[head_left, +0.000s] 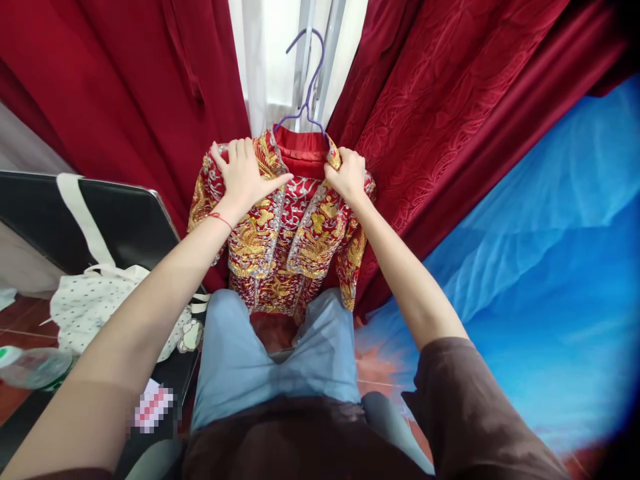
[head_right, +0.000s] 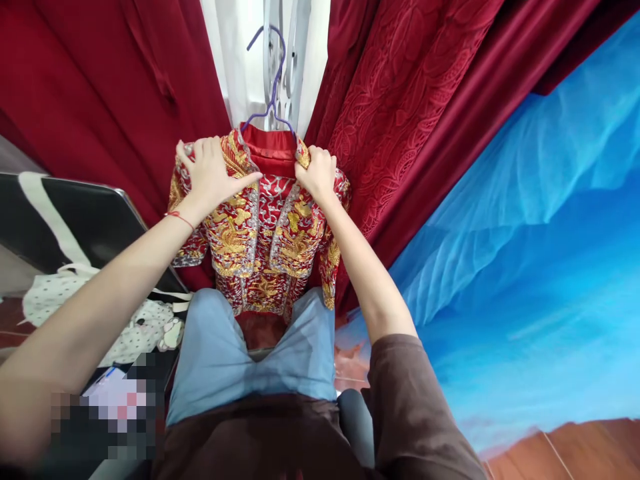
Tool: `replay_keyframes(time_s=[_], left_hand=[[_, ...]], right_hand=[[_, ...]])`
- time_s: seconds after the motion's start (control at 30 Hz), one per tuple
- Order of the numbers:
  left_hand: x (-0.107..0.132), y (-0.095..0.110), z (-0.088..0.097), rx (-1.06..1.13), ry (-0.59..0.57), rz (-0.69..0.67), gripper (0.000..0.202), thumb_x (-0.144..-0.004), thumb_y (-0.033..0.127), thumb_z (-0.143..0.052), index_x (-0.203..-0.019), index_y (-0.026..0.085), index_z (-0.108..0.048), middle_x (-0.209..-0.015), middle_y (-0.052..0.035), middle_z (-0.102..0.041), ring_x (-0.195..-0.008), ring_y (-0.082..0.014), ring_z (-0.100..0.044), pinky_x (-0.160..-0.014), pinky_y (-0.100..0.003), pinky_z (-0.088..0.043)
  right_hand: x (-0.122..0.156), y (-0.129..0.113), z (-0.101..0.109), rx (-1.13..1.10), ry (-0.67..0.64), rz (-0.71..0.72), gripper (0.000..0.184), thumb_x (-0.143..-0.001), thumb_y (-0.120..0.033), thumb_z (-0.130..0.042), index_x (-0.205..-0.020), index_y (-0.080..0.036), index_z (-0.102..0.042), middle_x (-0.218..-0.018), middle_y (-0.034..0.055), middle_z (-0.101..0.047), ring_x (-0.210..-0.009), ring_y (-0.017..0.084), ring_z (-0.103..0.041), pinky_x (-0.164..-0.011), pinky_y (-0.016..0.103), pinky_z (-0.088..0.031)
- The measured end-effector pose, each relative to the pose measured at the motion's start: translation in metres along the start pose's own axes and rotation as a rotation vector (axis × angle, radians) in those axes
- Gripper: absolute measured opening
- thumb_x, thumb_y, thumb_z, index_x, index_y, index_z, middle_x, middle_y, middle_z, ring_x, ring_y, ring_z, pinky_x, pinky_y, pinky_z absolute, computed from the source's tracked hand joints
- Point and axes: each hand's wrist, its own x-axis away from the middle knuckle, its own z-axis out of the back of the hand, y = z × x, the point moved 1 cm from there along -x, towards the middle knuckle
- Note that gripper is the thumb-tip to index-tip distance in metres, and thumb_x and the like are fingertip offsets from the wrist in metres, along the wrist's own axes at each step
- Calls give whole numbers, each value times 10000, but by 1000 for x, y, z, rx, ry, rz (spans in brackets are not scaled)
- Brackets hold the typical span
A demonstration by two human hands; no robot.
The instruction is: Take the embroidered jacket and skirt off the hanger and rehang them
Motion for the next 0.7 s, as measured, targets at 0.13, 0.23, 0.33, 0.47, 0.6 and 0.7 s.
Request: replay_keyframes(time_s=[0.13, 0.23, 0.33, 0.47, 0.6, 0.7], left_hand=[[1, 11, -14, -11, -22, 4, 1107, -729, 792, -614, -1549, 105, -327, -1586, -235, -359, -1520, -486, -75, -1178, -727, 0], [-1, 8, -24, -48, 25, 40, 1044, -772, 737, -609, -1568, 132, -311, -1607, -204, -340, -1526, -478, -48, -1173, -743, 4], [-1, -6, -24, -57, 49, 9, 812, -885, 532, -551, -1570, 168, -312, -1605, -165, -360, -1525, -418, -147, -1200, -686, -78], [-5, -37, 1, -67, -60, -140, 580, -934, 281, -398, -1502, 164, -414, -1532, -178, -455, -1437, -348, -357, -1148, -569, -278], [-13, -63, 32, -152, -35, -72, 578, -979, 491, -353, -1428, 148, -472, -1518, -172, -451, -1402, -348, -356, -1090, -549, -310], [-28, -84, 44, -221, 80, 217, 1021, -830, 887, -251, -1345, 44, -508, -1569, -204, -340, -1379, -400, -299, -1019, -566, -342]], right_hand=[[2, -2, 8, -89, -15, 18, 207, -897, -253, -413, -883, -176, -604, -852, 87, -626, -877, 257, -583, -906, 471, -467], [5, -5, 14, -111, -16, 32, 183, -887, -250, -426, -857, -185, -595, -824, 69, -619, -826, 234, -565, -878, 433, -467], [5, -4, 16, -87, -28, 36, 173, -881, -238, -422, -858, -185, -585, -825, 62, -618, -817, 224, -560, -878, 417, -461], [1, -2, 16, -96, -52, 60, 160, -859, -213, -427, -858, -189, -585, -831, 59, -627, -827, 225, -559, -870, 402, -461], [0, -2, 15, -138, -49, 61, 125, -827, -210, -451, -818, -205, -575, -806, 56, -627, -794, 226, -552, -851, 393, -462], [0, -3, 17, -162, -35, 73, 87, -797, -210, -460, -770, -218, -542, -784, 60, -618, -780, 225, -542, -837, 380, -458]])
